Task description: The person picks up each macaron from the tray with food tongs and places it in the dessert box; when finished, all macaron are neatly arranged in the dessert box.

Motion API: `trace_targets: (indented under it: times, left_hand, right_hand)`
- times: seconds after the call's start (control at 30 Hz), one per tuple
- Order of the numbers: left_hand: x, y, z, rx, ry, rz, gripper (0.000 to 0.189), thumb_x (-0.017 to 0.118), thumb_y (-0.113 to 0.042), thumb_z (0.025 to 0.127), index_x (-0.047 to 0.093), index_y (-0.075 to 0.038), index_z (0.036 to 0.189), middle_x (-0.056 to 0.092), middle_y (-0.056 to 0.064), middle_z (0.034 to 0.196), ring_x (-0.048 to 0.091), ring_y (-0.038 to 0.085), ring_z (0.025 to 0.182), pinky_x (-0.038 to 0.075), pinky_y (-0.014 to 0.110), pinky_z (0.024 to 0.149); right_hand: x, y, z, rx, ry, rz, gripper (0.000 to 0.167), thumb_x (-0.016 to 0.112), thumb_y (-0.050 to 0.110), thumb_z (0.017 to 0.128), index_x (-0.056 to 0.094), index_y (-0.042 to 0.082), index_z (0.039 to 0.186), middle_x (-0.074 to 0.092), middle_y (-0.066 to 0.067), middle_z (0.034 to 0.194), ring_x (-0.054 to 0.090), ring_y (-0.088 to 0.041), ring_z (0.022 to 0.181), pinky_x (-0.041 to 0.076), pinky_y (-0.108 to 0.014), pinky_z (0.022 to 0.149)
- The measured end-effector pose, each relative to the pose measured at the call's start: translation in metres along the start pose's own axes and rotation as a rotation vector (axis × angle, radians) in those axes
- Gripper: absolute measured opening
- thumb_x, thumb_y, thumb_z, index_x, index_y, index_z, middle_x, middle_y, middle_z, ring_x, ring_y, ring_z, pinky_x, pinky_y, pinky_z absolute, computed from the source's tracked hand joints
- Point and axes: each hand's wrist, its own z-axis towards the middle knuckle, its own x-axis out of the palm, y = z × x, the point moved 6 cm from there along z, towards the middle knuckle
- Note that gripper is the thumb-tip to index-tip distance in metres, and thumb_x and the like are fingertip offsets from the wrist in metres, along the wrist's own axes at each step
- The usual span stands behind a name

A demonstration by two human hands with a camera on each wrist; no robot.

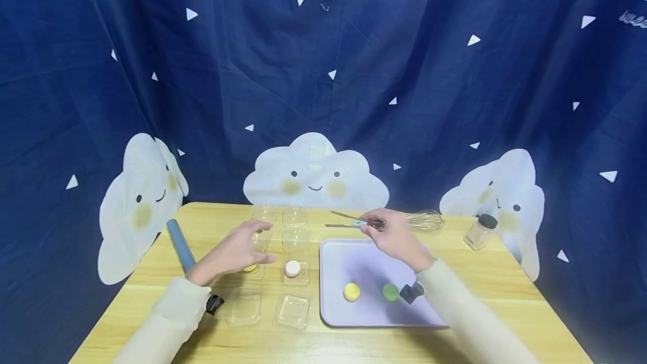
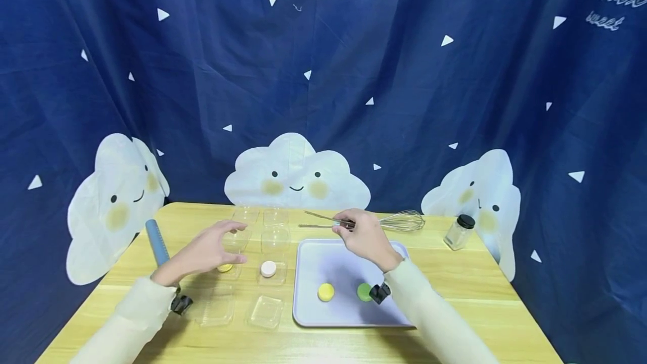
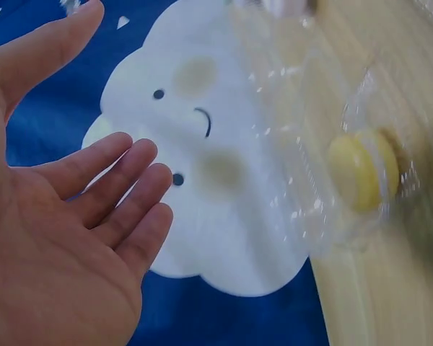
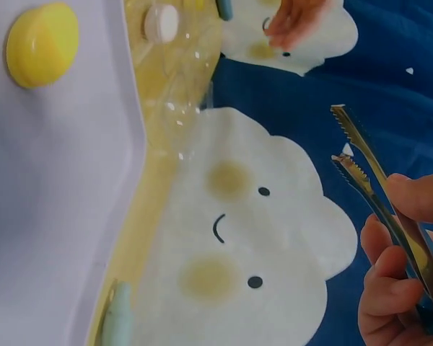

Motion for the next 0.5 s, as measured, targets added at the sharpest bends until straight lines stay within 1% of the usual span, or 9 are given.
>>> trace_targets:
  times: [0.13,0.23,0.37,0.5]
  left_hand:
    - [-0.017,0.004,-0.014,-0.024,-0.039,-0.002,0.082,0.086,-0.046,0.077,0.056,-0.007,0.141,0.062,0.012,0.138,0.06,0.034,0.125,0.052,0.055,0.102]
    - [-0.025,0.007,-0.027,-0.033,-0.058,-0.007,0.081,0.086,-0.046,0.076,0.056,-0.009,0.141,0.062,0.01,0.137,0.06,0.033,0.124,0.053,0.054,0.099]
    - [-0.03,0.011,-0.044,-0.013,-0.064,-0.023,0.08,0.088,-0.043,0.075,0.057,-0.01,0.14,0.064,0.007,0.135,0.061,0.03,0.121,0.054,0.051,0.097]
    - [-0.028,0.018,-0.059,-0.01,-0.046,-0.037,0.079,0.088,-0.046,0.074,0.058,-0.011,0.139,0.065,0.005,0.134,0.061,0.028,0.12,0.054,0.049,0.096]
  right_hand:
    - [-0.014,-0.004,-0.003,-0.006,-0.057,-0.054,0.019,0.081,0.013,0.083,0.078,0.013,0.102,0.079,-0.001,0.094,0.073,-0.013,0.081,0.062,-0.028,0.074]
    - [-0.022,-0.009,-0.006,0.017,-0.067,-0.064,0.019,0.081,0.014,0.084,0.078,0.016,0.103,0.079,0.0,0.095,0.071,-0.012,0.082,0.06,-0.028,0.075]
    - [-0.031,-0.014,-0.011,0.071,-0.064,-0.055,0.02,0.079,0.016,0.087,0.078,0.018,0.106,0.079,0.002,0.098,0.07,-0.014,0.087,0.058,-0.03,0.077]
    - [-0.041,-0.018,-0.016,0.089,-0.101,-0.071,0.019,0.08,0.016,0.086,0.078,0.018,0.105,0.078,0.0,0.096,0.071,-0.016,0.085,0.057,-0.03,0.075]
